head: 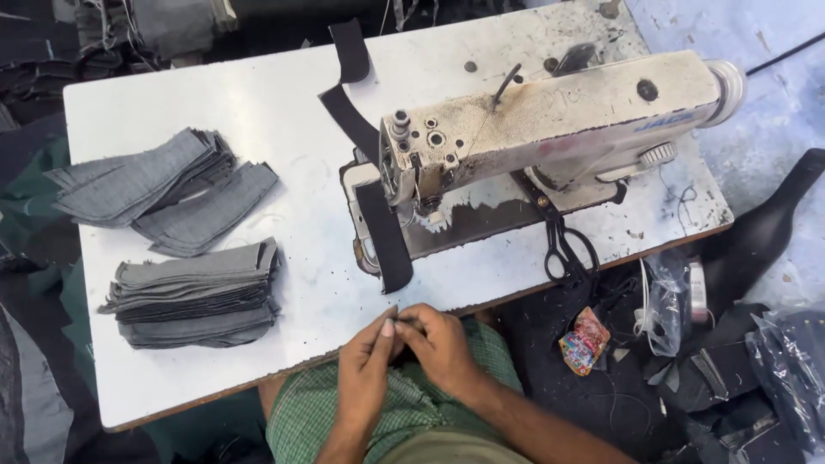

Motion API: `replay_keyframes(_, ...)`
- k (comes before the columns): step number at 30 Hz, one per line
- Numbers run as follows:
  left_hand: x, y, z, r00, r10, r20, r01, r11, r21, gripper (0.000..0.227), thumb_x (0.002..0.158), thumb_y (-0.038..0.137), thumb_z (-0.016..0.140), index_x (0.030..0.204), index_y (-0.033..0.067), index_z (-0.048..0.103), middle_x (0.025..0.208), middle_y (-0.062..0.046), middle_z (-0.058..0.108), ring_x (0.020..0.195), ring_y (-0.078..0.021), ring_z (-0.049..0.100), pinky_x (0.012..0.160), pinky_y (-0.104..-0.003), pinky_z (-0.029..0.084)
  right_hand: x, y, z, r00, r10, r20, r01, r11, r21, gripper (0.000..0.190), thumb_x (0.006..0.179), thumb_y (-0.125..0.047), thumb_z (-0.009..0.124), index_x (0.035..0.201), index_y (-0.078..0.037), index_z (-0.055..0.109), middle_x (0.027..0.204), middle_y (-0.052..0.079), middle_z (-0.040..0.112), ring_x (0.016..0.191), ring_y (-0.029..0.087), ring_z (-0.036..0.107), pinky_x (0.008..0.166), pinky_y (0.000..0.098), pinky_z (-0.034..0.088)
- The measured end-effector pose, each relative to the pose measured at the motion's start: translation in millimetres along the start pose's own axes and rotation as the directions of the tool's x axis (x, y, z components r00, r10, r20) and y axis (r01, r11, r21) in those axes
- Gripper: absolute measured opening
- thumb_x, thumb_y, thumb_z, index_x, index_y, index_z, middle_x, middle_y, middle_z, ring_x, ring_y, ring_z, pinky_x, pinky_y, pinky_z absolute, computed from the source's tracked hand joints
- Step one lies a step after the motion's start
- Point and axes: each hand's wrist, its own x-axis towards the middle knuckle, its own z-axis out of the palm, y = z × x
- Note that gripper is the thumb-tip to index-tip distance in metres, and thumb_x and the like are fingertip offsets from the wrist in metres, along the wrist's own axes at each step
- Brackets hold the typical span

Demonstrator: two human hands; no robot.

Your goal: Stitching small fabric components using an industrial sewing machine in a manufacturing setting.

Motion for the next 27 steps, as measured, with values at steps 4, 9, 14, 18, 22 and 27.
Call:
replay_keyframes(4,3.8,-14.2,-8.6,0.986,-0.169,-0.014,0.159,0.950,-0.270,0.042,0.100,0.019,0.063,0.134,-0.0061,0.069,0.101,-0.014,0.077,0.086,-0.0153,0.070,0.077,-0.030,0.059,-4.0,-4.5,-3.9,0.975,-0.223,-0.023,0.219,0.969,-0.119,0.022,0.094,-0.015,0.070,0.108,0.001,0.070,0.092,0.016,0.078,0.082,0.024,0.077,0.069,0.0339,0.059)
replay_keyframes(9,10.1,-2.9,-21.2,0.972,-0.228,-0.046,0.177,0.851,-0.494,0.040,0.093,0.011,0.067,0.129,-0.0070,0.067,0.102,-0.016,0.077,0.084,-0.0209,0.076,0.075,-0.033,0.064,-8.4,-8.4,-9.8,0.934,-0.355,0.023,0.351,0.909,-0.224,0.022,0.093,-0.015,0.073,0.110,-0.001,0.072,0.097,0.016,0.077,0.084,0.029,0.077,0.070,0.0364,0.059)
replay_keyframes(14,7.6,9.1,-35.5,0.964,-0.229,-0.136,0.171,0.923,-0.344,0.038,0.092,0.013,0.070,0.123,-0.0091,0.064,0.098,-0.020,0.077,0.080,-0.0232,0.077,0.071,-0.033,0.062,-1.7,-2.8,-20.7,0.965,-0.263,-0.004,0.259,0.951,-0.172,0.014,0.091,-0.015,0.074,0.098,-0.003,0.076,0.089,0.013,0.078,0.078,0.021,0.076,0.069,0.0348,0.059)
replay_keyframes(18,-7.8,13.9,-28.1,0.979,-0.203,0.000,0.189,0.913,-0.361,0.035,0.094,0.015,0.069,0.120,-0.0083,0.067,0.093,-0.019,0.079,0.074,-0.0223,0.077,0.070,-0.032,0.064,13.7,-35.7,-31.8,0.975,-0.222,0.006,0.219,0.960,-0.172,0.014,0.091,-0.015,0.073,0.097,-0.002,0.075,0.082,0.011,0.077,0.069,0.016,0.072,0.062,0.0321,0.055)
replay_keyframes(22,-15.5,27.5,-26.1,0.992,-0.073,0.106,0.118,0.851,-0.512,0.034,0.098,0.016,0.067,0.121,-0.0098,0.069,0.091,-0.019,0.077,0.073,-0.0207,0.076,0.072,-0.034,0.063,13.7,-32.5,-40.5,0.982,-0.186,0.044,0.191,0.964,-0.184,0.015,0.092,-0.016,0.073,0.096,-0.002,0.075,0.072,0.008,0.073,0.061,0.012,0.064,0.056,0.0292,0.050)
replay_keyframes(27,-42.2,67.4,-47.9,0.990,-0.055,0.129,0.122,0.792,-0.598,0.035,0.098,0.016,0.066,0.121,-0.0100,0.066,0.091,-0.019,0.078,0.075,-0.0225,0.076,0.073,-0.036,0.063,-13.3,-41.5,-103.9,0.985,-0.039,0.170,0.052,0.996,-0.074,0.014,0.092,-0.015,0.073,0.092,-0.001,0.076,0.072,0.007,0.069,0.063,0.011,0.057,0.056,0.0283,0.047)
